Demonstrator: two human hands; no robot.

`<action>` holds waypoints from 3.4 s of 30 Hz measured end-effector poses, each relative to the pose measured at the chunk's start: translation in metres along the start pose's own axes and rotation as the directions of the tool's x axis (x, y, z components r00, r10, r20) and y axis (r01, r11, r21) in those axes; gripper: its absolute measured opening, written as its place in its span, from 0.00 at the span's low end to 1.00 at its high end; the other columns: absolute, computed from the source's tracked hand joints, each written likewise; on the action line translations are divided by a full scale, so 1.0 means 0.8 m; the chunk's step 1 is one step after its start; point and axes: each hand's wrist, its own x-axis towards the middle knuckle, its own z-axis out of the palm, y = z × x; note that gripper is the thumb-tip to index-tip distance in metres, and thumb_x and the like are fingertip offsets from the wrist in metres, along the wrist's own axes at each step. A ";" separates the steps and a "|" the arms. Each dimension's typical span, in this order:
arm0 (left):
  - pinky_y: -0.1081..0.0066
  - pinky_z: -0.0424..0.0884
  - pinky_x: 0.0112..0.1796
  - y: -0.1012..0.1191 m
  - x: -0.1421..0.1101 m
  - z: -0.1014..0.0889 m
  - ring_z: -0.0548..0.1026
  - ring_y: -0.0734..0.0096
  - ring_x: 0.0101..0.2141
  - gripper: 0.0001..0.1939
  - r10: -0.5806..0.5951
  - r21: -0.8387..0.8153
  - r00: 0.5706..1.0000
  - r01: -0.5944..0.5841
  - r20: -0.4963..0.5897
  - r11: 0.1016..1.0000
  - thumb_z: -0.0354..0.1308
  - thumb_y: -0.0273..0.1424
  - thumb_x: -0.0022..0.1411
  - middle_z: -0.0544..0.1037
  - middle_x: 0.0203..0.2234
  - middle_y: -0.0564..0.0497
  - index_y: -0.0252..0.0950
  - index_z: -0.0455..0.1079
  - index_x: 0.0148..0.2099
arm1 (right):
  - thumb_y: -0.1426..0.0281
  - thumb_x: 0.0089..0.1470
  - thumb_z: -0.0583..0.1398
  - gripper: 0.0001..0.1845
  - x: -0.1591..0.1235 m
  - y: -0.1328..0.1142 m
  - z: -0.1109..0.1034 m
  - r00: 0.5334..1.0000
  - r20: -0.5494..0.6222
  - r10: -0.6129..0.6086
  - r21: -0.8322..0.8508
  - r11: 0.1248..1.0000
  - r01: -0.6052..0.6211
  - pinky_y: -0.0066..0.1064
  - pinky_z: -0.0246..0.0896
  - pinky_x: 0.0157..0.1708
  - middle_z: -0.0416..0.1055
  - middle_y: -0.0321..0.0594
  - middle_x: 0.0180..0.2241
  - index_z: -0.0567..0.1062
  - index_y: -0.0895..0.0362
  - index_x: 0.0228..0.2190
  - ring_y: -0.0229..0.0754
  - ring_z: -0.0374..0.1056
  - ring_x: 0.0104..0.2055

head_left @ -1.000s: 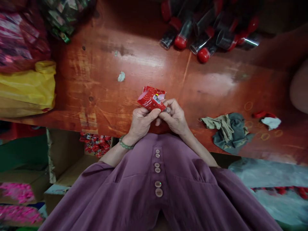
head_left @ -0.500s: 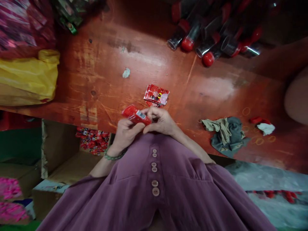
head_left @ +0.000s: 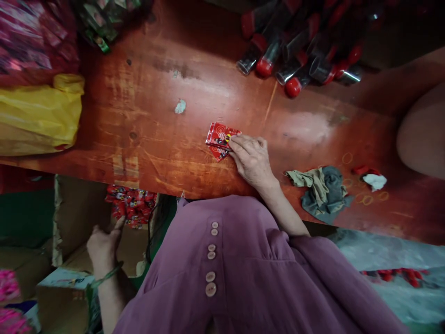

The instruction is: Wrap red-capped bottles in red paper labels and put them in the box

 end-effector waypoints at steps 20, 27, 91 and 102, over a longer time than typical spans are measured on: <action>0.51 0.69 0.57 0.357 0.105 0.110 0.72 0.54 0.57 0.12 0.962 0.089 0.242 -0.963 -0.126 0.254 0.53 0.25 0.68 0.79 0.52 0.41 0.33 0.77 0.48 | 0.74 0.65 0.55 0.12 0.026 0.012 -0.043 0.979 0.143 -0.143 0.245 0.964 0.105 0.38 0.65 0.47 0.80 0.43 0.43 0.78 0.57 0.43 0.44 0.73 0.45; 0.68 0.72 0.37 0.368 0.112 0.112 0.72 0.68 0.32 0.09 0.934 -0.017 0.275 -0.960 -0.228 0.279 0.56 0.27 0.67 0.81 0.33 0.46 0.34 0.74 0.33 | 0.81 0.59 0.50 0.21 0.068 0.100 -0.097 0.964 0.006 0.264 -0.108 0.959 -0.262 0.51 0.64 0.50 0.73 0.50 0.47 0.76 0.55 0.47 0.54 0.65 0.51; 0.71 0.76 0.36 0.345 0.092 0.083 0.78 0.73 0.29 0.05 0.718 -0.763 0.695 -0.444 0.037 0.469 0.67 0.32 0.57 0.82 0.28 0.52 0.37 0.79 0.31 | 0.61 0.63 0.59 0.19 0.005 0.002 -0.096 0.988 0.148 -0.035 0.425 0.904 -0.032 0.34 0.70 0.43 0.78 0.42 0.43 0.73 0.51 0.54 0.42 0.74 0.42; 0.72 0.75 0.35 0.346 0.094 0.090 0.78 0.72 0.29 0.02 0.732 -0.781 0.662 -0.367 0.162 0.505 0.67 0.29 0.55 0.83 0.27 0.51 0.38 0.81 0.31 | 0.67 0.63 0.59 0.19 0.016 0.009 -0.103 0.888 0.423 -0.182 0.377 0.926 0.010 0.34 0.68 0.41 0.78 0.45 0.43 0.73 0.54 0.55 0.45 0.74 0.41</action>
